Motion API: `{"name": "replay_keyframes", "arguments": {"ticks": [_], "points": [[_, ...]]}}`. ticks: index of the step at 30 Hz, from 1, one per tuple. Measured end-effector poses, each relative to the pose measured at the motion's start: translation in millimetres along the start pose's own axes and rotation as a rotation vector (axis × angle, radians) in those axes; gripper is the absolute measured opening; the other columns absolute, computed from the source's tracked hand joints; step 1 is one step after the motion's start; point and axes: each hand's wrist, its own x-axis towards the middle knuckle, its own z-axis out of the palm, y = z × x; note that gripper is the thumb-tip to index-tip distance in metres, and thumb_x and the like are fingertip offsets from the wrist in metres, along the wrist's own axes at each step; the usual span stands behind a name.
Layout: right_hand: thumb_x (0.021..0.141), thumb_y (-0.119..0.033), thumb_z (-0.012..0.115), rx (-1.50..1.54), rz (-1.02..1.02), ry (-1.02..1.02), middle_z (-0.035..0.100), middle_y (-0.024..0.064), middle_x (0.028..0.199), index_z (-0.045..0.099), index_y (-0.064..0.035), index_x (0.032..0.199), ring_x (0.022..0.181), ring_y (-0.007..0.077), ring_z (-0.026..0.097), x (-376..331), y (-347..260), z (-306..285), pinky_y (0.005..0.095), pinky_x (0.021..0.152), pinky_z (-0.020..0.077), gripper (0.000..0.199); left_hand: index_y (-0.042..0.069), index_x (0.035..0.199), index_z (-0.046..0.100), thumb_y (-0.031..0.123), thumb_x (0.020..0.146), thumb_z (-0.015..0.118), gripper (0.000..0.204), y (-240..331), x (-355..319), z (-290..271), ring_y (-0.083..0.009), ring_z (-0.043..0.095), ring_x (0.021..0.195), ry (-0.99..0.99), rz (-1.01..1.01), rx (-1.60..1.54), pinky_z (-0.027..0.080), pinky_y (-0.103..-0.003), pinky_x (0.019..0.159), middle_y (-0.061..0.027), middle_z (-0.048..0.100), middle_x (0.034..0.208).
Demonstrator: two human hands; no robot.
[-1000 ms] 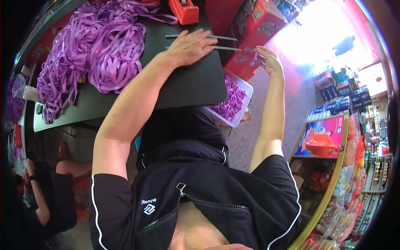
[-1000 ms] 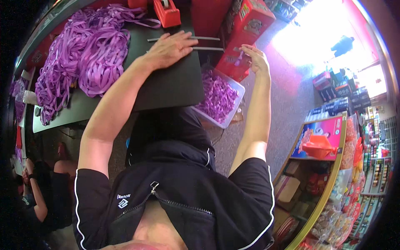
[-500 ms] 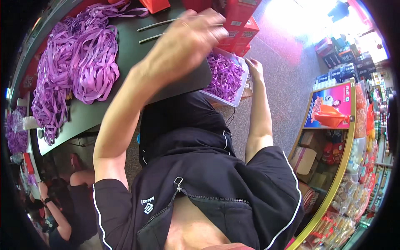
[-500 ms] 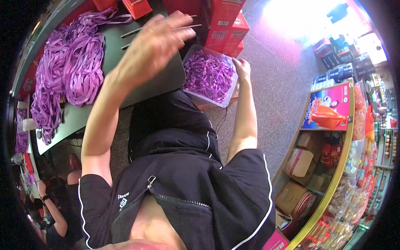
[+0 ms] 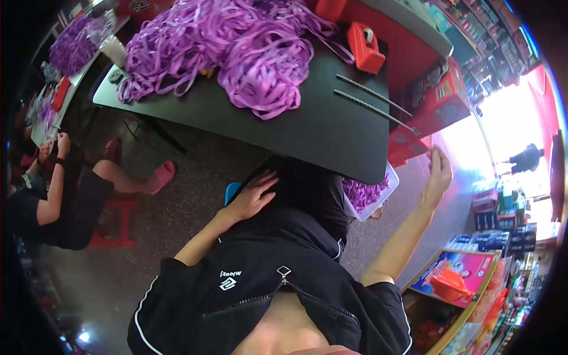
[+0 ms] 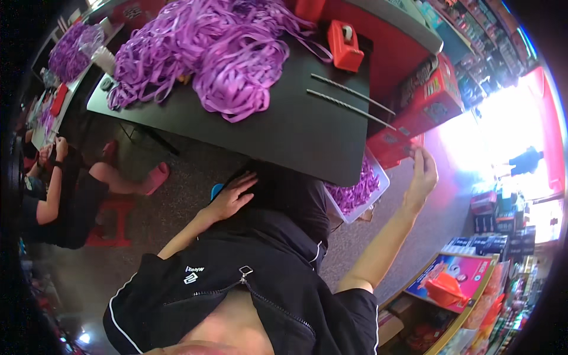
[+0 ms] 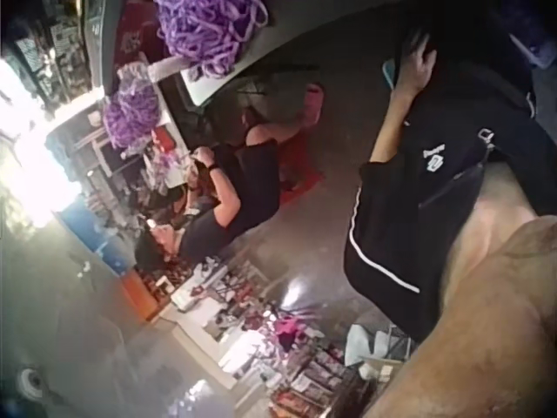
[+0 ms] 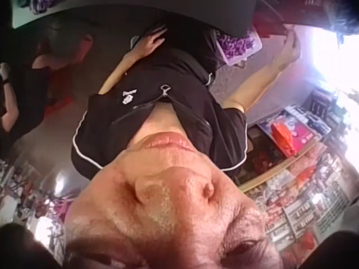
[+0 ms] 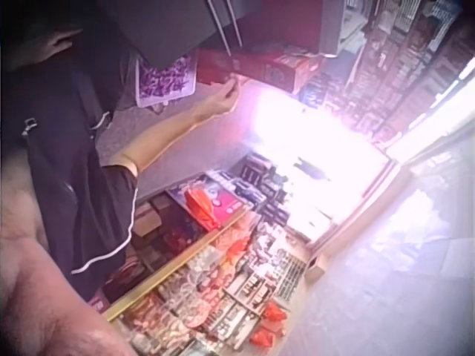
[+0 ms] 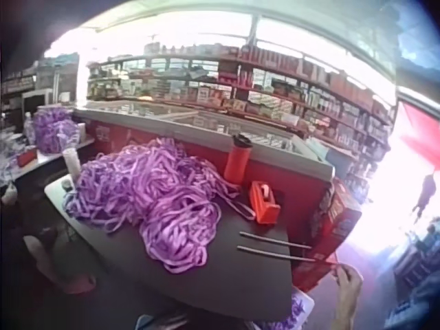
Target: Measuring, wrapping, and cutting purple ribbons using metal rods as a template and a tape dispenser.
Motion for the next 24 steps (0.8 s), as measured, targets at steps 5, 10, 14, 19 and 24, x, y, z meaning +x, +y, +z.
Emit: {"name": "replay_keyframes", "arguments": {"ticks": [5, 10, 14, 19, 24], "points": [[0.089, -0.009, 0.059, 0.111, -0.23, -0.52, 0.07, 0.0088, 0.091, 0.067, 0.0034, 0.102, 0.085, 0.0149, 0.065, -9.1, -127.3, 96.3, 0.0257, 0.081, 0.0494, 0.019, 0.006, 0.123, 0.058, 0.025, 0.095, 0.051, 0.035, -8.4, 6.9, -1.7, -0.0307, 0.029, 0.137, -0.086, 0.009, 0.038, 0.026, -0.041, 0.112, -0.0137, 0.038, 0.144], [0.086, -0.013, 0.063, -0.066, -0.437, -0.953, 0.07, 0.0081, 0.09, 0.068, -0.001, 0.101, 0.083, 0.0118, 0.065, -1.1, -178.9, 183.5, 0.0242, 0.077, 0.0487, 0.02, 0.005, 0.115, 0.063, 0.02, 0.094, 0.052, 0.028, -20.4, 5.8, -2.8, -0.0302, 0.036, 0.133, -0.015, 0.047, -0.047, 0.031, -0.04, 0.109, -0.0132, 0.044, 0.14], [0.083, -0.018, 0.066, -0.187, -0.666, -0.964, 0.07, 0.0069, 0.089, 0.07, -0.0051, 0.1, 0.082, 0.0112, 0.065, 15.9, -185.1, 241.5, 0.0258, 0.074, 0.0481, 0.021, 0.004, 0.112, 0.064, 0.017, 0.093, 0.053, 0.025, -21.9, 6.4, -4.3, -0.0299, 0.042, 0.128, 0.009, 0.054, -0.106, 0.037, -0.038, 0.105, -0.0124, 0.046, 0.138], [0.08, -0.017, 0.067, -0.155, -0.736, -1.044, 0.07, 0.0085, 0.089, 0.071, -0.0055, 0.098, 0.082, 0.0149, 0.064, 12.6, -178.4, 302.6, 0.0283, 0.076, 0.0481, 0.022, 0.005, 0.112, 0.064, 0.016, 0.093, 0.053, 0.024, -28.7, 4.3, -1.7, -0.0295, 0.044, 0.127, 0.026, 0.05, -0.109, 0.038, -0.038, 0.104, -0.0119, 0.048, 0.137], [0.08, -0.018, 0.069, -0.219, -0.83, -1.077, 0.065, 0.0074, 0.088, 0.07, -0.0047, 0.099, 0.081, 0.0145, 0.059, 4.0, -164.0, 329.0, 0.0272, 0.074, 0.0464, 0.023, 0.005, 0.111, 0.064, 0.014, 0.093, 0.053, 0.023, -29.1, 3.3, -2.3, -0.0296, 0.044, 0.127, 0.055, 0.059, -0.145, 0.039, -0.038, 0.103, -0.0116, 0.049, 0.136]]}}
